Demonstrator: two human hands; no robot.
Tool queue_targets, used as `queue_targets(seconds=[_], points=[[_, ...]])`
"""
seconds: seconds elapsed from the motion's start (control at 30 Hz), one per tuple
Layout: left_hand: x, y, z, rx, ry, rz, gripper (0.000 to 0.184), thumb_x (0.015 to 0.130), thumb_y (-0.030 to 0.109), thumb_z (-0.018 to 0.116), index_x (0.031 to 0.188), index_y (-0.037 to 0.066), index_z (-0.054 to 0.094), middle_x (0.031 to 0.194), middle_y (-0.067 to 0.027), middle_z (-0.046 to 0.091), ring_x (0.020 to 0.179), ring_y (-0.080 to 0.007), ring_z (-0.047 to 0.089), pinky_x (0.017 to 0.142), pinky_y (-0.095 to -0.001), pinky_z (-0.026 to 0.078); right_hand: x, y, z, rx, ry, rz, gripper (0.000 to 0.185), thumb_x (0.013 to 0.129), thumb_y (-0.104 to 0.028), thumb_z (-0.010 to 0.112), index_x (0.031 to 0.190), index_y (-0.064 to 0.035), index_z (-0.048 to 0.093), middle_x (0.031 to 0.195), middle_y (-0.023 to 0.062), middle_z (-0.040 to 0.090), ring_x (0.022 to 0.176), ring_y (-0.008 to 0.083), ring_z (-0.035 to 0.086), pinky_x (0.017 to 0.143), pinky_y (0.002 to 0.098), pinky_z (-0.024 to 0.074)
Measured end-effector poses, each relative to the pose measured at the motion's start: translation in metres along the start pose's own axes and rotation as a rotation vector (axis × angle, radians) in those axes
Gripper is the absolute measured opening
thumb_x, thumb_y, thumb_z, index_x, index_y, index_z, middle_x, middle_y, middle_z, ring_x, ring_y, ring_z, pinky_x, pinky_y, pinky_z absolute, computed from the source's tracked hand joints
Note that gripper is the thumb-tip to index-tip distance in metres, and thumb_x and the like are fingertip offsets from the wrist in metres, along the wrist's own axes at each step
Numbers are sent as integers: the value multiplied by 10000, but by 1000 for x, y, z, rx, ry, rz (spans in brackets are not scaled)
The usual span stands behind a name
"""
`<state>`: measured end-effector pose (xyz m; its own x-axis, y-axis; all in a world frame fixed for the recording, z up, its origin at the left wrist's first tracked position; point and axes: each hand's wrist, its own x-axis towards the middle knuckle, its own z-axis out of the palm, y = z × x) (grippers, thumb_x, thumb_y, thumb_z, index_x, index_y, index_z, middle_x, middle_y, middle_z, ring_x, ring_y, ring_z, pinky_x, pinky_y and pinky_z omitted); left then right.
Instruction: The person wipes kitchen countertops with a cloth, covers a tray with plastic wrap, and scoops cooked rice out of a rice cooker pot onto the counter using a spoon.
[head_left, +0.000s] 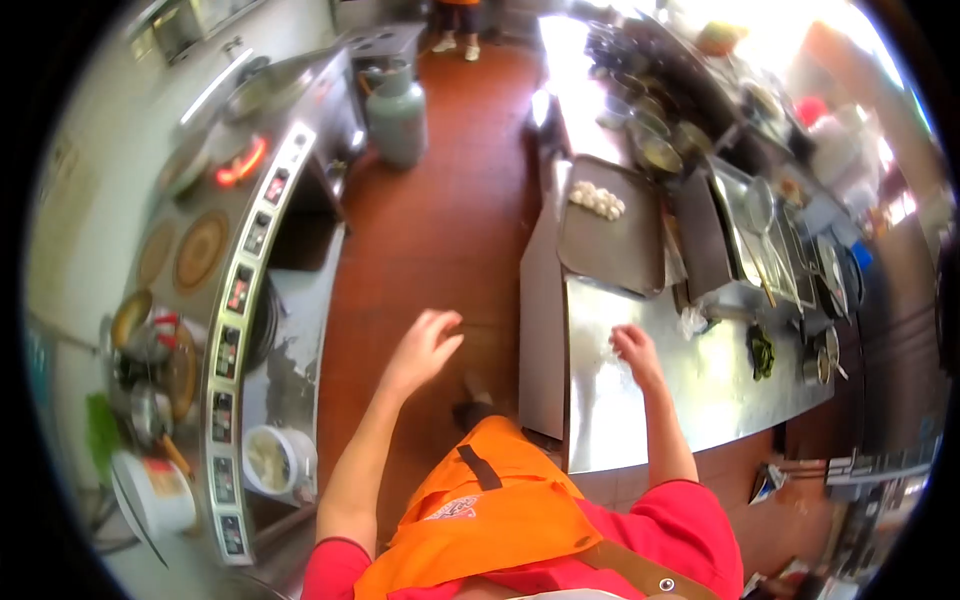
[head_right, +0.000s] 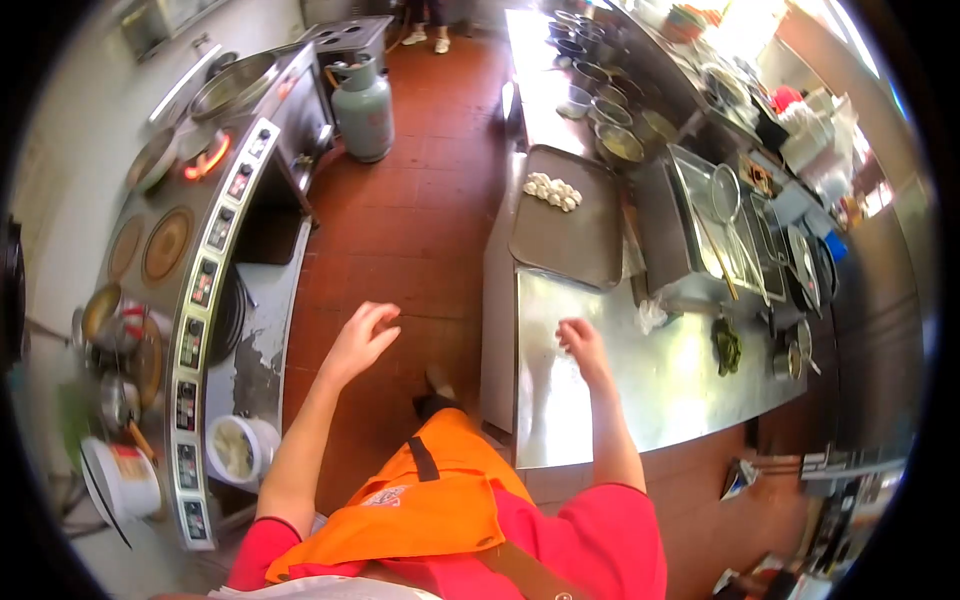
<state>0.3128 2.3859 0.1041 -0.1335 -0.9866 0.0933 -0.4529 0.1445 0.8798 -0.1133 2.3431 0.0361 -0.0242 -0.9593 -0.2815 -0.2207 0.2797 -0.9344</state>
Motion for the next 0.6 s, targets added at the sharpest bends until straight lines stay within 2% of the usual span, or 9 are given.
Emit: queue_targets(seconds=[0.07, 0.1, 0.13, 0.2, 0.3, 0.4, 0.43, 0.53, 0.6], points=[[69, 17, 13, 68, -86, 92, 353, 848, 190, 663, 1143, 22, 569, 1098, -141, 559, 884, -247, 607, 811, -344, 501, 35, -21, -4, 42, 88, -27, 260, 900, -216, 614, 1103, -54, 606, 940, 37, 655, 758, 102, 584, 653, 253, 466], [101, 12, 23, 148, -111, 163, 367, 845, 159, 665, 1161, 21, 539, 1098, -109, 524, 865, -178, 583, 785, -307, 497, 56, -30, -4, 56, 130, -64, 284, 889, -205, 633, 1122, -48, 593, 958, 37, 650, 769, 107, 587, 656, 255, 472], [134, 9, 33, 271, -129, 255, 431, 837, 171, 678, 1204, 30, 502, 1126, -123, 501, 870, -210, 585, 800, -332, 500, 81, -37, -6, 69, 171, -99, 311, 878, -194, 651, 1140, -42, 579, 975, 36, 644, 780, 112, 589, 659, 257, 479], [200, 15, 53, 368, -186, 209, 558, 807, 202, 719, 1265, 26, 452, 1213, -152, 480, 1000, -267, 568, 874, -365, 487, 142, -42, -21, 13, 158, -160, 471, 829, -203, 707, 1227, -35, 521, 1100, 78, 616, 882, 163, 601, 750, 300, 502], [310, 12, 97, 580, -209, 273, 752, 743, 233, 778, 1341, 15, 378, 1304, -199, 440, 1157, -333, 493, 961, -399, 451, 230, -58, -36, -411, 304, -253, 667, 753, -199, 762, 1313, -43, 435, 1242, 139, 539, 1059, 265, 565, 871, 372, 491], [416, 19, 143, 699, -440, 271, 953, 652, 291, 836, 1400, 15, 313, 1362, -232, 401, 1264, -378, 398, 1014, -424, 413, 301, -65, -46, -755, 340, -319, 807, 688, -203, 786, 1365, -56, 372, 1351, 184, 430, 1205, 356, 463, 964, 428, 442], [434, 8, 159, 772, -521, 294, 1000, 624, 310, 848, 1409, 21, 301, 1362, -237, 400, 1264, -386, 398, 1016, -431, 411, 308, -88, -42, -707, 279, -244, 869, 650, -215, 803, 1379, -69, 353, 1358, 180, 413, 1235, 390, 421, 972, 447, 435], [503, -5, 202, 942, -619, 465, 1168, 509, 392, 889, 1434, 36, 270, 1373, -243, 398, 1273, -398, 394, 1026, -462, 395, 344, -91, -37, -843, 153, -149, 976, 564, -244, 852, 1394, -139, 348, 1460, 276, 268, 1303, 445, 344, 1019, 497, 399], [524, -17, 217, 992, -751, 470, 1120, 491, 417, 888, 1392, 25, 353, 1262, -204, 512, 1235, -365, 437, 986, -448, 420, 357, -104, -29, -926, 40, -86, 1032, 548, -270, 872, 1419, -229, 322, 1475, 237, 246, 1340, 456, 274, 1002, 571, 389]])
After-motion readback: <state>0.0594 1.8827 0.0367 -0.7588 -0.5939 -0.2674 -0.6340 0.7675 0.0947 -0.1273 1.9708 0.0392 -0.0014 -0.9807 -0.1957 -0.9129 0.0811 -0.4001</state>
